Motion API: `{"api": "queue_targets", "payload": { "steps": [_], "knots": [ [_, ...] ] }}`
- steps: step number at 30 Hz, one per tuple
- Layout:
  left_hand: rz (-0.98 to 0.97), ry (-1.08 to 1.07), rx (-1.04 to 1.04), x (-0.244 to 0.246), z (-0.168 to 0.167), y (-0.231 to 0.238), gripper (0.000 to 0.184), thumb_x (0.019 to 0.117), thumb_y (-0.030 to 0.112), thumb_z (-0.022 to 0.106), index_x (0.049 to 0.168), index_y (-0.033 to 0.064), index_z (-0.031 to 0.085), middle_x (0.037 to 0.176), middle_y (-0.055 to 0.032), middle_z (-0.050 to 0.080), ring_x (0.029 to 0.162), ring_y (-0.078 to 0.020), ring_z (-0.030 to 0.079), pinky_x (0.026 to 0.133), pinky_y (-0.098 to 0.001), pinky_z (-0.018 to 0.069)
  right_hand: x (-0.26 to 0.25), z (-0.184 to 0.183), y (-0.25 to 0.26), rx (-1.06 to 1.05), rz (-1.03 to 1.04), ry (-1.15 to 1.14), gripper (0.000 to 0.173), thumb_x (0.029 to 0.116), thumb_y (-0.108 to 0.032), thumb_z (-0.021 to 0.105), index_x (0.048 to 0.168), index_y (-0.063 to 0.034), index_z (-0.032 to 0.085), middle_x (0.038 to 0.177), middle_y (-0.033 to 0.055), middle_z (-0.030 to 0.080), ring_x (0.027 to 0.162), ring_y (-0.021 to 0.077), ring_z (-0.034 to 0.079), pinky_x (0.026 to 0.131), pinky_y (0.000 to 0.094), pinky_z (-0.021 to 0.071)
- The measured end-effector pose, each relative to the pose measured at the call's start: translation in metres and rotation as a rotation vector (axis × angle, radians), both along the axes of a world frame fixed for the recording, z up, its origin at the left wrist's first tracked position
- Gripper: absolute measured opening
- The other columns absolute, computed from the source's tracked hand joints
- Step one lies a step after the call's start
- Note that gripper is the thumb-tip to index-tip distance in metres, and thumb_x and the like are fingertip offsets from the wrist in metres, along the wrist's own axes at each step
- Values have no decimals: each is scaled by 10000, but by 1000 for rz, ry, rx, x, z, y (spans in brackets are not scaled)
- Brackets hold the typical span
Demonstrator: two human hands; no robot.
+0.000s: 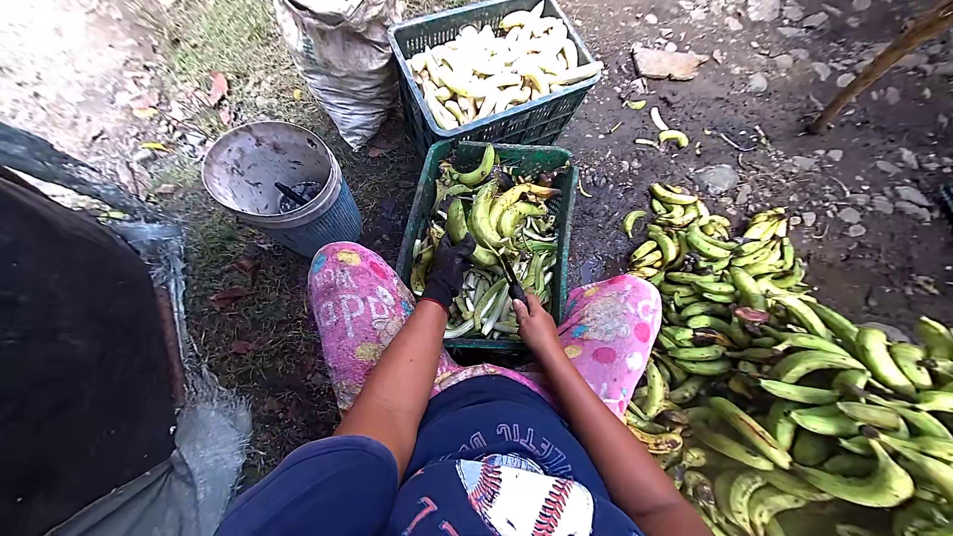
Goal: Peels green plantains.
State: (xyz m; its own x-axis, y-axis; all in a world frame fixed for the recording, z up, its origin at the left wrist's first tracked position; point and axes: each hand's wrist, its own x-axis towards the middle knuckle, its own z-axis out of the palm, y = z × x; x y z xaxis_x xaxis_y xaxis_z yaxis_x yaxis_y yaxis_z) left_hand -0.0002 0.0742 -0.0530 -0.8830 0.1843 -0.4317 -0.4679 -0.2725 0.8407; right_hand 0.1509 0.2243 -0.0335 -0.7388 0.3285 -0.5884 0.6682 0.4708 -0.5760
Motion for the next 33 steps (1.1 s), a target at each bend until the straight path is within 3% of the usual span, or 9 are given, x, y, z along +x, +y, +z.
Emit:
{"api": "queue_targets", "payload": {
  "steps": [3,8,19,26,33],
  "knots": [
    [32,12,2,-4,-7,4,577,992,293,651,1499,133,427,1319,-170,611,1080,-268,652,844,-469,573,-2,1,-6,42,14,21,484,1111,-436,380,1417,-91,526,1108,206,691,1016,345,681,918,556,524],
    [77,-58,-45,-10,7,11,560,1001,301,642,1479,88,444,1293,-183,620,1062,-288,657,831,-494,577,-13,2,-10,138,37,85,480,1115,-418,374,1448,-105,521,1214,206,692,1156,354,664,1012,556,500],
    [113,-78,-78,-8,-2,11,494,1038,316,572,1438,43,476,1270,-191,621,1072,-267,652,872,-473,571,-18,0,-20,225,20,63,467,1121,-395,355,1463,-109,493,1192,209,700,1125,378,678,968,577,516],
    [90,-96,-127,-7,2,14,524,1048,323,564,1480,55,439,1326,-196,598,1115,-275,641,897,-474,564,-40,5,-20,183,21,-55,482,1125,-400,341,1406,-38,491,1127,258,693,1095,425,676,941,610,513],
    [96,-91,-6,-4,-6,12,514,1048,333,555,1487,100,422,1314,-176,588,1063,-262,637,826,-460,567,-39,-6,-13,135,40,-62,501,1123,-422,331,1415,-47,490,1133,245,692,1099,397,675,948,585,510]
  ]
}}
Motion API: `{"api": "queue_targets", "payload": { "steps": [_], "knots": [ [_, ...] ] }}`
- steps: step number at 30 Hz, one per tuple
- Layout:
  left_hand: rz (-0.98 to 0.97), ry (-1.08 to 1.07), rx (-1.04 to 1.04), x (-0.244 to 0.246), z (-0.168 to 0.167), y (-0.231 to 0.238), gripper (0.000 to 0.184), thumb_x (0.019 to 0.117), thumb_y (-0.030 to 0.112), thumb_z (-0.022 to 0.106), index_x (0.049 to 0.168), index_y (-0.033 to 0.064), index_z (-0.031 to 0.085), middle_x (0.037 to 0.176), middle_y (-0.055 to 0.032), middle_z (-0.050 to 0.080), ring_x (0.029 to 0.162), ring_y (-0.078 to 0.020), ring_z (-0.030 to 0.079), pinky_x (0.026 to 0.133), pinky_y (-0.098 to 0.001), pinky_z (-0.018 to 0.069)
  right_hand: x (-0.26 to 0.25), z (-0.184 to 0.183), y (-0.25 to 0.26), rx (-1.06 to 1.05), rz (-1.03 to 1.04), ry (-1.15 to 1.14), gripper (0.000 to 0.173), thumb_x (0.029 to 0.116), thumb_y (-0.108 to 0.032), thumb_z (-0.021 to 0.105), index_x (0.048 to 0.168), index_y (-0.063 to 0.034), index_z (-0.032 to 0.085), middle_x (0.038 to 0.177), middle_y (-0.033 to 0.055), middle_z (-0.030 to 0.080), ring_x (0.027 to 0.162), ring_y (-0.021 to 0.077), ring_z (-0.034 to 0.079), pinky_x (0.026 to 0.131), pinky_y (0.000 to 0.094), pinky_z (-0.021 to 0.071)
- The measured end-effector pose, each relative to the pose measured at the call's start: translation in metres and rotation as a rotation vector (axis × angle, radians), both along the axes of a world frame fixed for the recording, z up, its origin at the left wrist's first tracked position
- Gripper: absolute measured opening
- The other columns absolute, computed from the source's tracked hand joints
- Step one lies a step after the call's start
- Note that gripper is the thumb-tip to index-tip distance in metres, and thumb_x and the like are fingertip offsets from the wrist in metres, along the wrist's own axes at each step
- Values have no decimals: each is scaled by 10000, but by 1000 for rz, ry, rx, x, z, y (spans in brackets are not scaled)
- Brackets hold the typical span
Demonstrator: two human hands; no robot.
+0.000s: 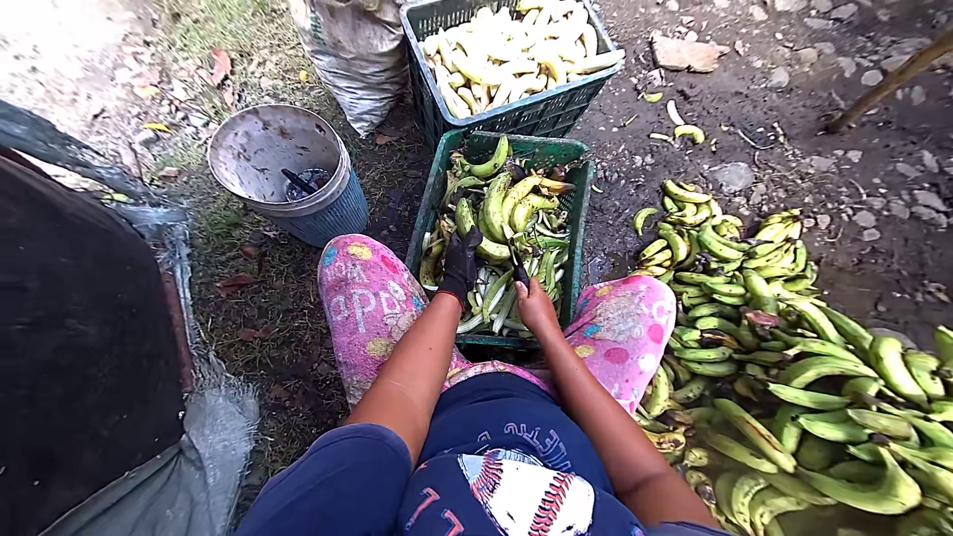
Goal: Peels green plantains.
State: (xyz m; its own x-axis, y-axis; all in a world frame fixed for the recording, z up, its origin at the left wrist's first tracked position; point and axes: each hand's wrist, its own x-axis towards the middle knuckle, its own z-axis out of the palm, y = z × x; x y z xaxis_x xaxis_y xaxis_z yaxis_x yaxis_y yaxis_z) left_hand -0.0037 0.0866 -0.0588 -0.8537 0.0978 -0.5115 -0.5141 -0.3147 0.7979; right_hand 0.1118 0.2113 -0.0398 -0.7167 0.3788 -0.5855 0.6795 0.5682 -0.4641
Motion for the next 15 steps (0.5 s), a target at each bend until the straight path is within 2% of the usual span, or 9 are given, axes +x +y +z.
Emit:
{"api": "queue_targets", "payload": {
  "steps": [3,5,7,9,11,13,15],
  "knots": [
    [30,10,38,-1,-1,2,521,1055,325,541,1503,101,399,1346,-181,574,1110,-275,630,869,-475,567,-7,1,-1,-18,-19,-18,506,1124,-420,326,1424,-43,482,1165,249,685,1109,394,673,954,575,514],
    [25,29,75,4,-8,-3,514,1075,362,471,1525,138,365,1403,-156,530,1184,-275,589,927,-500,539,-10,-2,1,-50,-36,-18,506,1125,-425,321,1418,-45,480,1127,257,677,1033,401,682,897,574,528],
    [-64,83,-35,24,-4,-25,545,1050,455,484,1543,240,396,1481,-96,511,1281,-281,551,991,-552,506,-4,-3,4,-101,-41,-3,517,1120,-453,321,1431,-73,480,1103,239,682,984,377,688,873,556,538],
    [-128,154,-143,31,12,-43,533,1039,484,493,1525,275,428,1468,-79,528,1265,-276,556,979,-556,501,7,4,8,-152,-31,72,514,1113,-467,342,1411,-81,507,1045,202,679,908,333,679,837,526,540],
    [-158,229,-119,23,31,-50,509,1054,497,446,1491,240,482,1421,-78,568,1221,-246,579,964,-523,511,15,16,13,-191,-17,209,502,1104,-471,381,1399,-101,548,993,170,678,856,298,662,819,512,536],
    [-210,287,14,-2,49,-41,524,1078,478,367,1503,183,447,1393,-69,575,1212,-175,581,999,-443,510,15,28,19,-193,40,343,477,1093,-467,425,1403,-132,566,983,169,690,870,303,669,842,532,536],
    [-228,275,22,-11,71,-32,450,1098,401,366,1424,118,495,1241,-80,620,1068,-144,616,916,-384,540,10,38,24,-164,141,457,477,1072,-481,473,1398,-149,576,988,169,696,880,322,673,830,578,536]
  ]
}}
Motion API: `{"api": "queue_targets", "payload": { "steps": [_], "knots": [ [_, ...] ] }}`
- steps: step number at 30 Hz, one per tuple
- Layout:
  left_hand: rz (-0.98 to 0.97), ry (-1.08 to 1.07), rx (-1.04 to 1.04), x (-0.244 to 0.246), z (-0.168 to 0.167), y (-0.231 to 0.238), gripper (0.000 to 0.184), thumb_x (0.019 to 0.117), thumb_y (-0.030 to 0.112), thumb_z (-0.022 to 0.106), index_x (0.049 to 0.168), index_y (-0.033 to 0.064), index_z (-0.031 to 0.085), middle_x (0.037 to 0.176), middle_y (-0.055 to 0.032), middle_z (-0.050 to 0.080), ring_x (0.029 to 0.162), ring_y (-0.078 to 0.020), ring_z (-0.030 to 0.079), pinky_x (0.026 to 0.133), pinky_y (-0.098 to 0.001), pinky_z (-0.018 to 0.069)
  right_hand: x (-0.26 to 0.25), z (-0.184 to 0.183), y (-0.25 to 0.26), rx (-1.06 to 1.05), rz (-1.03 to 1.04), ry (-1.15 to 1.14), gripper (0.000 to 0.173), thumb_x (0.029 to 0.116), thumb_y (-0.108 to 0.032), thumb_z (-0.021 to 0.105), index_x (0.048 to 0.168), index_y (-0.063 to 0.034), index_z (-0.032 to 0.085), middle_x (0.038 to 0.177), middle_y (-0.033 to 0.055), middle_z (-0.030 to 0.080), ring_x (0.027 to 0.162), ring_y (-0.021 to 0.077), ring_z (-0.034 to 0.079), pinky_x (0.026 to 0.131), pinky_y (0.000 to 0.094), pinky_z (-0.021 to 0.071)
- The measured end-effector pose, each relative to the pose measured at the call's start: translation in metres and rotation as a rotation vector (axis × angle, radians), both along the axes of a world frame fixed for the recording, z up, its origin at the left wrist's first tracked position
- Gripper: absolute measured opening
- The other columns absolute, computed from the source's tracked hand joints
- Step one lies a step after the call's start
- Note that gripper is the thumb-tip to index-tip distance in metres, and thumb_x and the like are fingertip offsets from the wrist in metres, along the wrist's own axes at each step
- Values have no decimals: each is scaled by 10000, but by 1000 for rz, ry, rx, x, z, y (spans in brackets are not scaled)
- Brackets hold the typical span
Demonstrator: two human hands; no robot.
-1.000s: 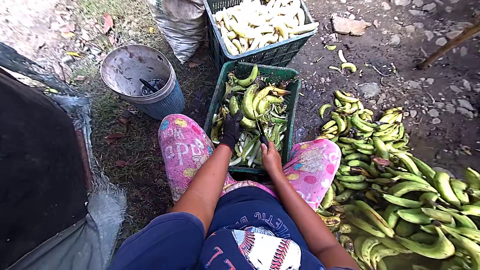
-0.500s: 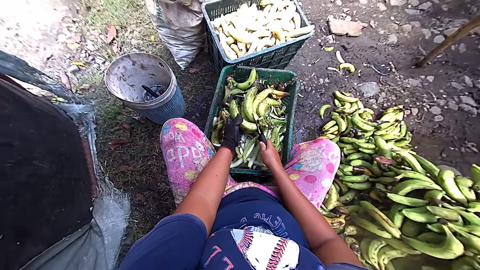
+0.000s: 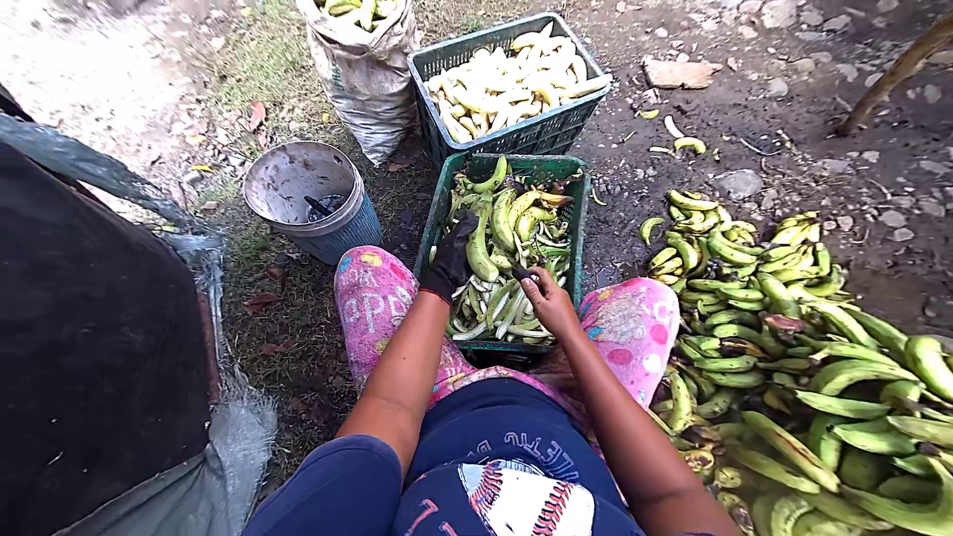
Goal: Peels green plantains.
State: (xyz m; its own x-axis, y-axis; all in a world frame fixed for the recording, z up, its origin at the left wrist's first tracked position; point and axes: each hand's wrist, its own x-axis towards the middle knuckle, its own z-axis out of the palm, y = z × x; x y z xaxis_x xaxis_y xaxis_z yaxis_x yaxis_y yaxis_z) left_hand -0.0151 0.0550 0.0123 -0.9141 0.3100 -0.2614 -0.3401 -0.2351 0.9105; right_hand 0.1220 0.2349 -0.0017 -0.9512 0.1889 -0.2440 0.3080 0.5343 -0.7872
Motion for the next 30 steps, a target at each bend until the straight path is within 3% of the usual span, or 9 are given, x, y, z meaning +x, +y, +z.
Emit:
{"api": "queue_targets", "payload": {
  "steps": [3,7,10,12,15,19,23,27,30],
  "knots": [
    [-96,29,-96,-7,17,0,465,1100,391,362,1442,102,487,1223,-96,619,1022,-150,623,878,-365,548,-5,22,2,163,187,143,575,1019,-579,505,1385,-154,635,1251,144,698,1157,330,667,976,613,508],
    [-73,-7,-102,0,33,2,474,1093,451,341,1356,112,541,1119,-78,646,948,-150,640,820,-372,565,-13,30,4,268,280,271,607,1001,-606,501,1334,-128,674,1152,165,708,1113,350,669,956,602,512],
    [-121,76,-126,46,41,-4,446,1085,429,369,1443,202,506,1259,-58,625,1056,-149,625,883,-392,543,-33,36,14,390,204,279,559,1010,-570,529,1377,-166,651,1173,205,676,1123,404,638,954,635,483],
    [-134,24,-26,70,26,-1,423,1065,524,352,1319,252,553,1057,-11,629,853,-110,618,699,-327,546,-53,42,23,486,65,290,513,991,-514,599,1369,-172,662,1178,257,666,1119,462,626,945,661,465],
    [-101,-188,200,76,13,7,575,1016,686,311,1272,250,586,1008,-16,665,814,-134,648,680,-351,572,-68,46,21,499,-80,248,471,995,-450,601,1386,-194,654,1191,256,653,1130,455,616,939,659,446],
    [-211,-42,-21,62,2,-12,411,1041,444,502,1407,258,521,1144,-32,651,919,-136,650,775,-366,573,-70,56,24,404,-154,154,492,1043,-548,478,1377,-237,663,1219,226,669,1163,420,618,954,672,421],
    [-212,24,-62,54,3,-25,466,1027,431,545,1467,296,469,1183,-45,651,920,-150,656,775,-375,574,-69,69,42,404,-262,84,539,1068,-565,404,1401,-205,627,1234,260,649,1175,454,609,956,679,429],
    [-39,99,104,32,12,-19,448,1079,496,362,1318,181,571,987,-17,684,787,-81,651,696,-273,574,-31,61,18,275,37,181,578,1022,-605,473,1362,-170,644,1167,203,668,1050,405,657,852,665,511],
    [169,332,-187,14,47,-8,382,1108,229,340,1345,-23,504,1136,-69,595,1002,-38,569,924,-246,491,-7,47,-8,285,185,311,623,958,-670,515,1300,-186,709,1038,145,689,941,340,671,813,605,521]
  ]
}}
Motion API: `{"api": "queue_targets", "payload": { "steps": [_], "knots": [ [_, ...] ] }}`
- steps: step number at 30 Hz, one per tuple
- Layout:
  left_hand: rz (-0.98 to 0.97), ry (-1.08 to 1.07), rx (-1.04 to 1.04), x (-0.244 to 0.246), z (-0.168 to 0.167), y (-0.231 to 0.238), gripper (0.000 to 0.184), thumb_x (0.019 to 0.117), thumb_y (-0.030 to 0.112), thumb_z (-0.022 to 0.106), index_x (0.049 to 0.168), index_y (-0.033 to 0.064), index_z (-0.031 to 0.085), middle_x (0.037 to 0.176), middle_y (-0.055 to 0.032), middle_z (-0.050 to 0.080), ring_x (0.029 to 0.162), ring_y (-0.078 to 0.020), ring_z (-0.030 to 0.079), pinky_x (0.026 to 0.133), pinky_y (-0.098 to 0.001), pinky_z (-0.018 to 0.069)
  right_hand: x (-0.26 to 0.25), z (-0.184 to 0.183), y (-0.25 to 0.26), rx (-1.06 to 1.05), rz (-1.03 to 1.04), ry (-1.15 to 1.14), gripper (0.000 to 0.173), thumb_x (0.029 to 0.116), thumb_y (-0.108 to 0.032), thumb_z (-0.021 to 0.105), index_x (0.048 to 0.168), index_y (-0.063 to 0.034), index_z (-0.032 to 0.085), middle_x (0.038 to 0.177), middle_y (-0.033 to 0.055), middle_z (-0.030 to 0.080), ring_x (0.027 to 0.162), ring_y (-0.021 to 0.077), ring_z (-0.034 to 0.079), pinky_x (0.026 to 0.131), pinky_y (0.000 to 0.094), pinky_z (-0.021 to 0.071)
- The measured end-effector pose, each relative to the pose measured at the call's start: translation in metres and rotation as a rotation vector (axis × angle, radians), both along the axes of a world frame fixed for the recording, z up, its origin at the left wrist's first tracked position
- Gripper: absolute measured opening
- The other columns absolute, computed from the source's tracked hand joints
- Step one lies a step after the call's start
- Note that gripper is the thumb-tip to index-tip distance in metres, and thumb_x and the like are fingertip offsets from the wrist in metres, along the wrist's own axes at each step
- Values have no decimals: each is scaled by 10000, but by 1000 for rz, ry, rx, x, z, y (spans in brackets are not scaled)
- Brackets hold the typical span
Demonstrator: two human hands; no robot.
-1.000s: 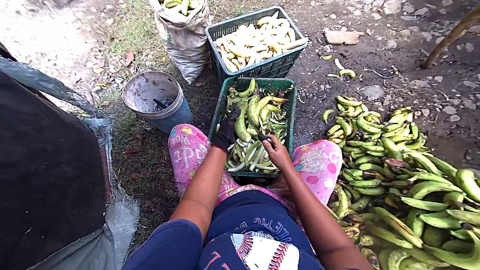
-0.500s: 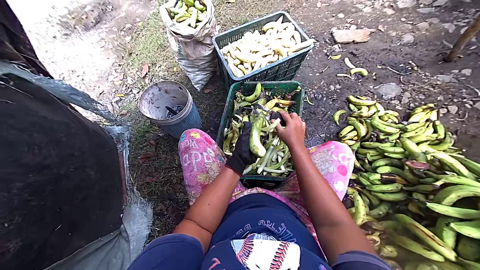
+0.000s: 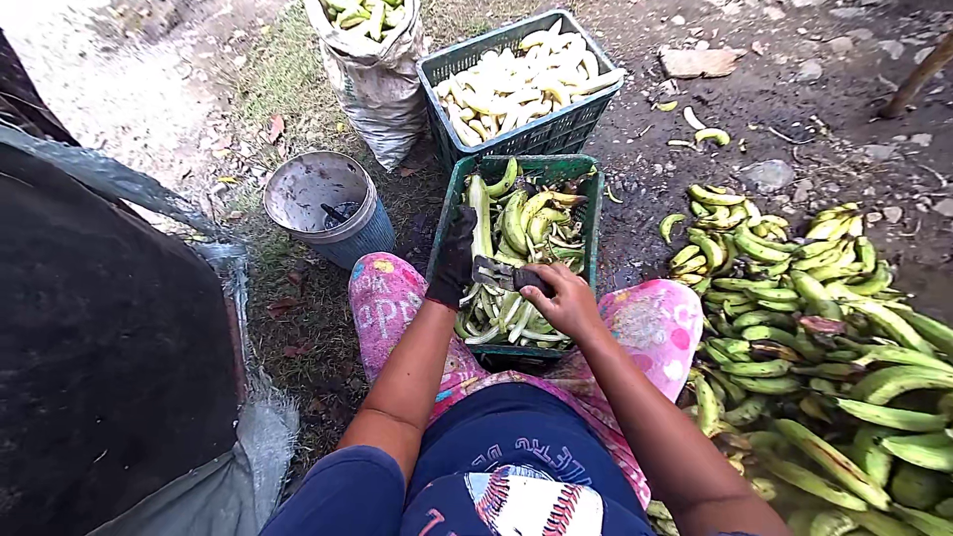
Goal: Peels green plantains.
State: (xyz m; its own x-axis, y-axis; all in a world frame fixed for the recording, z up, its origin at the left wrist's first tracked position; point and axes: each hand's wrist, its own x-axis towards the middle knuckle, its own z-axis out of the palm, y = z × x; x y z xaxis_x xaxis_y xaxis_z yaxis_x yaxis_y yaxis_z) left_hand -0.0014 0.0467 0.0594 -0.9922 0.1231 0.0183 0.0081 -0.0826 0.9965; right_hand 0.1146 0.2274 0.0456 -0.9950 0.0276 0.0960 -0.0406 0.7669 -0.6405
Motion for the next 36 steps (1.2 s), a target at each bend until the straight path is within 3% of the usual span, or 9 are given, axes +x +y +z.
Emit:
{"api": "queue_targets", "payload": {
  "steps": [7,11,15,18,20,23,28,32,36],
  "knots": [
    [-276,-52,97,29,-8,0,427,1103,342,346,1417,105,513,1208,-63,645,1023,-109,635,900,-334,549,-60,15,29,225,-156,304,686,965,-714,432,1315,-192,706,1103,241,673,1024,440,637,919,643,447],
    [-391,-68,-146,48,-33,-22,449,1106,382,356,1472,160,493,1350,-93,596,1155,-155,606,977,-419,521,-81,31,29,120,-376,256,639,1010,-657,405,1364,-195,668,1197,233,660,1125,433,614,948,645,424],
    [26,-56,-94,39,-33,-10,537,1096,501,309,1476,158,472,1364,-75,589,1202,-139,582,1017,-414,501,-54,19,6,101,-216,39,648,995,-671,432,1361,-188,663,1139,227,674,1070,429,645,880,659,473],
    [457,104,-152,4,-14,10,465,1093,172,340,1468,-102,372,1463,-249,459,1339,-219,465,1141,-344,364,-18,-10,-24,100,-166,75,639,968,-680,492,1288,-169,703,1012,181,666,933,389,645,797,622,483],
    [549,85,-58,-10,-2,16,480,1096,189,286,1481,-94,328,1477,-248,421,1348,-211,438,1151,-329,341,-12,-16,-28,112,-180,112,672,963,-696,469,1278,-155,714,1010,195,672,931,399,649,799,620,482],
    [302,33,-20,-3,5,17,487,1124,237,248,1466,-85,376,1408,-221,499,1275,-146,507,1112,-298,395,-33,-2,-11,179,-191,145,682,964,-695,455,1284,-153,718,1054,254,681,973,457,654,841,642,475],
    [-558,-71,9,19,-16,-6,475,1073,172,400,1536,74,361,1302,-56,594,1111,-49,593,974,-265,511,-87,38,28,152,-326,-48,634,1011,-668,417,1383,-210,651,1213,236,670,1160,436,623,954,674,429],
    [-91,-101,12,25,-29,1,488,1107,424,323,1459,127,483,1325,-99,608,1173,-178,606,999,-438,517,-67,38,6,123,-217,-18,614,1007,-650,446,1327,-186,687,1121,213,688,1071,417,650,909,659,461],
    [558,-161,66,-14,-8,29,473,1124,260,256,1494,-22,339,1420,-205,462,1235,-214,487,1062,-399,421,-20,-5,-38,155,-254,208,624,981,-670,469,1274,-176,714,1028,175,659,960,385,629,818,599,465]
  ]
}}
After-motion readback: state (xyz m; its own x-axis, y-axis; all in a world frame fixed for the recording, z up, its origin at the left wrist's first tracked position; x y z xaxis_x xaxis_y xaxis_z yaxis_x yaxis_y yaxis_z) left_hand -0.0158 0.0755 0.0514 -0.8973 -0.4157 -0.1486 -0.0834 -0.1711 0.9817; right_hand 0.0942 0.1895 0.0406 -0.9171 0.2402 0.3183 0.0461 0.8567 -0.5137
